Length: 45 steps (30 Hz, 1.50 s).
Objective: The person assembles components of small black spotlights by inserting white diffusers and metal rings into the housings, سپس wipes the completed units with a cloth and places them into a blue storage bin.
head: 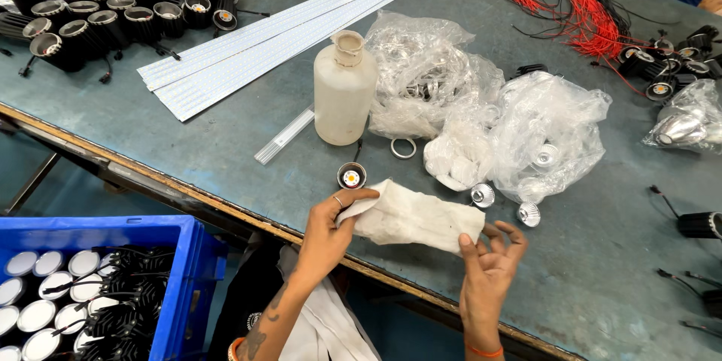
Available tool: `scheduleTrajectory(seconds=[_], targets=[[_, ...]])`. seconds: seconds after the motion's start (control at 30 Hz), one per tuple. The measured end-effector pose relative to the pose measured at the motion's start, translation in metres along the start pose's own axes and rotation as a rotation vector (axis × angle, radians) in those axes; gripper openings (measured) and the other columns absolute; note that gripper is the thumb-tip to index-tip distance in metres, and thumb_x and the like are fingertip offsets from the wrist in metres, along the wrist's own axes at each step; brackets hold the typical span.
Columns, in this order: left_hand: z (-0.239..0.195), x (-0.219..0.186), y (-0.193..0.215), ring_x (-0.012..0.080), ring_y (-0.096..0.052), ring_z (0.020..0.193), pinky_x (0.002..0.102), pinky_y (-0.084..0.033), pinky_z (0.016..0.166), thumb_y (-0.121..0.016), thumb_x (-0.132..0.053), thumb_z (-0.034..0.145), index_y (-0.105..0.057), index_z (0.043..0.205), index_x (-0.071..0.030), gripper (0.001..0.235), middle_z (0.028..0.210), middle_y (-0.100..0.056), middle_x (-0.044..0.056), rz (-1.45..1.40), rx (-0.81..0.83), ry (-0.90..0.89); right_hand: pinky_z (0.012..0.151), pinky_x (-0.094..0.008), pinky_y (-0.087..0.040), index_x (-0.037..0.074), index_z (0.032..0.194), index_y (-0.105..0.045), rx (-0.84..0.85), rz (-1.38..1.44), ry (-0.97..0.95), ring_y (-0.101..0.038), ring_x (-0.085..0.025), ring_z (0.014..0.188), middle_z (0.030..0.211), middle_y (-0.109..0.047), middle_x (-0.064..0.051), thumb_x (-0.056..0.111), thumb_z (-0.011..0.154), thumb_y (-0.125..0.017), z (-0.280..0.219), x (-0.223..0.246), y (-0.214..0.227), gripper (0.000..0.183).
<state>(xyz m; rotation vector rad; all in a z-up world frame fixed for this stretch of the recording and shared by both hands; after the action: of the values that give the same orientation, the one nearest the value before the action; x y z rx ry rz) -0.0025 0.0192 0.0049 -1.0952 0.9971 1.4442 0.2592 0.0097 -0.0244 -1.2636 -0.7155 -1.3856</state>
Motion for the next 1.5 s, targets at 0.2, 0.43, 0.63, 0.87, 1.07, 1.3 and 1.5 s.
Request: scheduleTrajectory(seconds=[0.2, 0.43, 0.63, 0.87, 1.07, 1.3, 1.5], targets=[[0.0, -0.022, -0.006, 0.0136, -0.072, 0.103, 0.026, -0.054, 0.09, -0.057, 0.01, 0.089, -0.071, 0.125, -0.005, 0.042, 0.115, -0.079, 0.012, 0.0, 0.069, -0.042, 0.104, -0.04, -0.049, 0.004, 0.123, -0.065, 0.11, -0.912, 0.524, -0.058, -0.031, 0.127, 0.141, -0.054, -0.018, 0.013, 0.084, -0.077, -0.003, 0.052, -0.035, 0.042], [0.001, -0.044, -0.01, 0.0171, -0.075, 0.098, 0.028, -0.056, 0.083, -0.052, 0.009, 0.086, -0.066, 0.133, -0.009, 0.052, 0.115, -0.078, 0.012, 0.004, 0.145, -0.058, 0.086, -0.032, -0.053, 0.006, 0.116, -0.073, 0.502, -0.647, 0.13, -0.07, -0.016, 0.094, 0.101, -0.075, -0.005, 0.019, 0.08, -0.079, -0.006, 0.03, -0.058, 0.039], [0.015, -0.048, -0.003, 0.027, -0.073, 0.073, 0.035, -0.055, 0.069, -0.067, -0.004, 0.087, -0.064, 0.132, -0.012, 0.046, 0.082, -0.074, 0.01, 0.322, -0.015, -0.108, 0.073, -0.027, -0.044, -0.006, 0.092, -0.075, 0.703, -0.212, -0.088, -0.055, -0.01, 0.08, 0.083, -0.066, -0.004, 0.011, 0.092, -0.078, -0.007, -0.003, -0.034, 0.017], [0.013, -0.061, -0.002, 0.0334, -0.067, 0.113, 0.04, -0.055, 0.091, -0.076, -0.009, 0.085, -0.069, 0.116, -0.008, 0.031, 0.119, -0.068, 0.017, 0.41, -0.201, -0.468, 0.08, -0.027, -0.045, -0.007, 0.099, -0.077, 0.549, -0.073, -0.085, -0.056, -0.014, 0.094, 0.104, -0.061, -0.006, 0.012, 0.094, -0.073, -0.007, 0.011, -0.036, 0.021], [-0.017, -0.061, -0.02, 0.0305, -0.071, 0.091, 0.037, -0.055, 0.078, -0.082, -0.019, 0.078, -0.073, 0.106, -0.005, 0.033, 0.099, -0.073, 0.014, 0.224, 0.214, -0.323, 0.11, -0.037, -0.046, -0.003, 0.099, -0.077, 0.442, -0.109, 0.17, -0.056, -0.024, 0.13, 0.141, -0.057, -0.013, 0.016, 0.093, -0.073, -0.007, 0.027, -0.051, 0.02], [-0.024, -0.004, -0.037, 0.0077, -0.059, 0.063, 0.027, -0.048, 0.056, -0.072, -0.025, 0.095, -0.076, 0.102, 0.002, 0.028, 0.073, -0.072, 0.001, -0.085, 0.375, 0.204, 0.094, -0.038, -0.052, -0.007, 0.117, -0.071, 0.22, 0.37, -0.355, -0.067, -0.024, 0.106, 0.116, -0.072, -0.017, 0.012, 0.097, -0.07, -0.001, -0.01, -0.037, 0.027], [-0.021, 0.02, -0.027, 0.0026, -0.052, 0.062, 0.025, -0.04, 0.052, -0.063, -0.028, 0.103, -0.074, 0.09, 0.007, 0.039, 0.066, -0.063, -0.004, -0.19, 0.332, 0.274, 0.088, -0.031, -0.057, -0.004, 0.13, -0.059, 0.306, 0.257, -0.32, -0.07, -0.017, 0.101, 0.115, -0.072, -0.013, 0.001, 0.089, -0.071, -0.004, -0.002, -0.05, 0.043]])
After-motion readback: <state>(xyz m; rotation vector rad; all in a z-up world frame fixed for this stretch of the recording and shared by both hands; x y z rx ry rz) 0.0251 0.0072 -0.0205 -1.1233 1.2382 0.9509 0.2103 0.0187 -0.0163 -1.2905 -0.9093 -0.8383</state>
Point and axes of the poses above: each hand's wrist, its own z-axis towards the middle knuckle, its own y-axis out of the back of the hand, x = y × z, the point moved 2 cm from there along z, towards the middle knuckle
